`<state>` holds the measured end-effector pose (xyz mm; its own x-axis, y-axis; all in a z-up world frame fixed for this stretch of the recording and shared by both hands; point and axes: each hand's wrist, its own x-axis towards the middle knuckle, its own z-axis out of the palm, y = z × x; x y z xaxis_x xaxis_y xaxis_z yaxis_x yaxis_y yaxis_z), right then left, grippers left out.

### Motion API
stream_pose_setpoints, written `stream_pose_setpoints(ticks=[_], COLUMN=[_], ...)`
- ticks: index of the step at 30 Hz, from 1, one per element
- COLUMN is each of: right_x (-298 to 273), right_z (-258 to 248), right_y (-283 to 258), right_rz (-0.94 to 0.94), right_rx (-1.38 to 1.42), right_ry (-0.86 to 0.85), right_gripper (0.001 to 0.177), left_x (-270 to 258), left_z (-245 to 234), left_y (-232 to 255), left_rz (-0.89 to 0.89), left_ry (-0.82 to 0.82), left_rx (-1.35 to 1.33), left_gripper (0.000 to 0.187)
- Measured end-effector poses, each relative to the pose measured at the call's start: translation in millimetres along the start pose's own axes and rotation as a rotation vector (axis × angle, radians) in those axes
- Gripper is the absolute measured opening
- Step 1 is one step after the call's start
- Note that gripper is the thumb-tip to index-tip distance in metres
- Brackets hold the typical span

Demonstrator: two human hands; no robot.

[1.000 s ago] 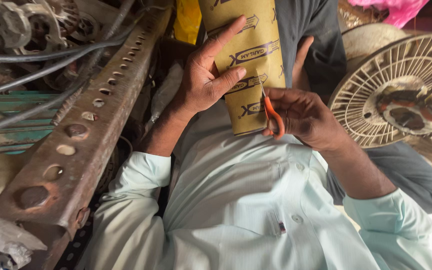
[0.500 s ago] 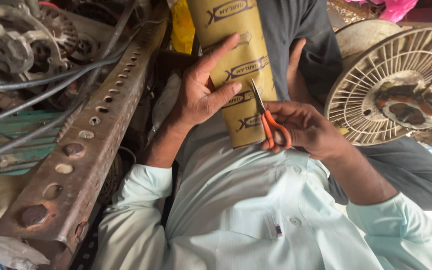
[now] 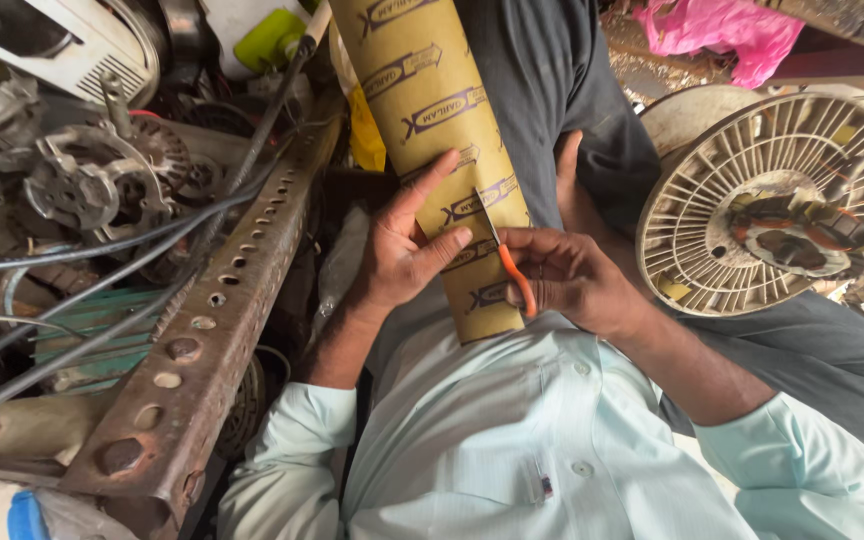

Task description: The person cuts a strip of cardboard using scissors and wraps it around the stator of a fan motor. They then wind copper wire around the stator, securing it with the cardboard strips.

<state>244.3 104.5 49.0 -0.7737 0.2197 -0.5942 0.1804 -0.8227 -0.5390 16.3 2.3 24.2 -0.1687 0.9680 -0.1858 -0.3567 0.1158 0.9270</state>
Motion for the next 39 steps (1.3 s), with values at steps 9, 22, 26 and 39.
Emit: stream_pose_setpoints(ticks=[9, 22, 26, 39], right_x=[7.0, -66.1, -92.1, -113.7], right_z=[16.7, -37.1, -54.1, -60.8], right_y=[-13.5, -7.6, -8.1, 5.2], right_rz=[0.014, -0.097, -0.285, -0.494], right_rx=[-0.025, 0.112, -0.201, 0.139], right_ry=[0.006, -0.187, -0.013, -0.115], right_gripper=[0.064, 0.068, 0.062, 0.069], left_x=[1.1, 45.9, 41.2, 5.8], left_z=[-5.5, -30.3, 2.8, 64.9], left_y=[3.7, 62.8, 81.0, 159.6], left_rz=[-0.045, 0.028, -0.249, -0.053], left_ry=[0.029, 0.071, 0.172, 0.087], left_rx=[-0.204, 0.002, 0.057, 1.345], left_gripper=[0.071, 0.063, 0.058, 0.024])
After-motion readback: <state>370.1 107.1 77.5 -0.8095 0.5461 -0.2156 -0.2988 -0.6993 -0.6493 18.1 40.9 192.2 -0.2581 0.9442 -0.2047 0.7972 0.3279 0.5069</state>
